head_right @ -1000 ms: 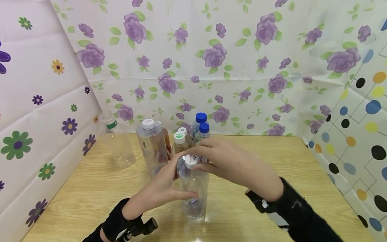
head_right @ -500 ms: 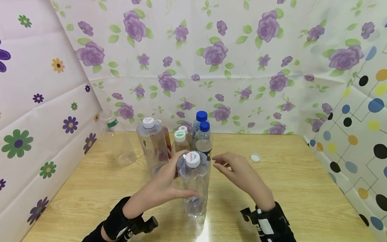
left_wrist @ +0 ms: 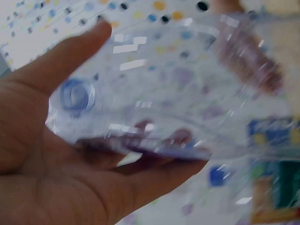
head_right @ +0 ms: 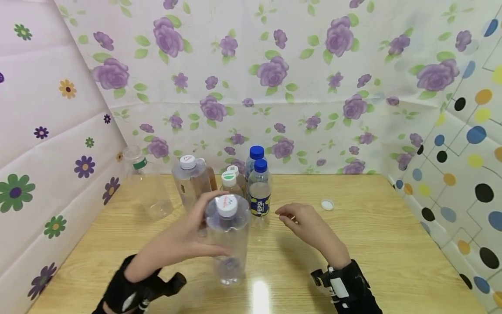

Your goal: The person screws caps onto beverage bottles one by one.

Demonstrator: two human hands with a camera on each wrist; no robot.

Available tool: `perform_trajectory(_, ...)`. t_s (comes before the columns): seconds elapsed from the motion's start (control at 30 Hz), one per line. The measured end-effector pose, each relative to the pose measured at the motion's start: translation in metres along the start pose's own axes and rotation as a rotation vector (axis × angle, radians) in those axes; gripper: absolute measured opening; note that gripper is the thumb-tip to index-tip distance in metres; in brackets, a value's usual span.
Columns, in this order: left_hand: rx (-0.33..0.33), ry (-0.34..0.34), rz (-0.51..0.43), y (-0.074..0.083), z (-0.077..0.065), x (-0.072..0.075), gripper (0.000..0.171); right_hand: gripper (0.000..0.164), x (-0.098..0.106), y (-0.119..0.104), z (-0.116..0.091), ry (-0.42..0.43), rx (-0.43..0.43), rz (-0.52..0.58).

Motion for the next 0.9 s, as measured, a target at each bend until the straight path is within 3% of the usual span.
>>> perform_trajectory(0.17,-0.109,0.024,0.012,0.008,-0.033,0.053,0.11,0.019,-0.001,0.004,-0.002,-0.011,-0.02,0.005)
perform_trajectory(0.27,-0.158,0.155,0.067,0.007,-0.06,0.092,0.112,0.02,0.0,0.004,-0.003,-0.018,-0.023,0.017)
perform_trajectory(0.3,-0.146,0.215,0.101,0.004,-0.07,0.106,0.114,0.02,0.001,0.004,-0.003,-0.018,-0.023,0.018)
perform_trajectory(0.33,-0.119,0.274,0.134,0.001,-0.08,0.12,0.113,0.02,0.002,0.004,-0.003,-0.015,-0.024,0.018)
perform_trajectory(0.4,-0.002,0.401,0.196,-0.01,-0.097,0.148,0.11,0.02,0.005,0.003,-0.003,-0.005,-0.02,0.015)
perform_trajectory(0.5,0.28,0.558,0.249,-0.034,-0.117,0.183,0.11,0.02,0.008,0.002,-0.003,0.0,-0.014,0.011)
perform_trajectory(0.57,0.463,0.652,0.233,-0.052,-0.123,0.199,0.11,0.02,0.007,0.002,-0.002,-0.006,-0.012,0.014)
perform_trajectory(0.63,0.579,0.742,0.186,-0.069,-0.125,0.21,0.113,0.02,0.005,0.002,-0.002,-0.02,-0.019,0.016)
perform_trajectory(0.73,0.64,0.852,0.091,-0.097,-0.122,0.219,0.111,0.021,0.002,0.001,-0.001,-0.035,-0.03,0.016)
perform_trajectory(0.9,0.599,0.936,-0.037,-0.138,-0.107,0.221,0.105,0.022,-0.001,0.0,-0.001,-0.053,-0.04,0.018)
Point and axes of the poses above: each hand's wrist, its own z-axis towards the middle knuckle, its own x-axis out of the back of the hand, y = z × x, the point moved 4 cm from there along z, towards the middle knuckle, and after that the axes turned 6 degrees about x, right-handed, at the moved point
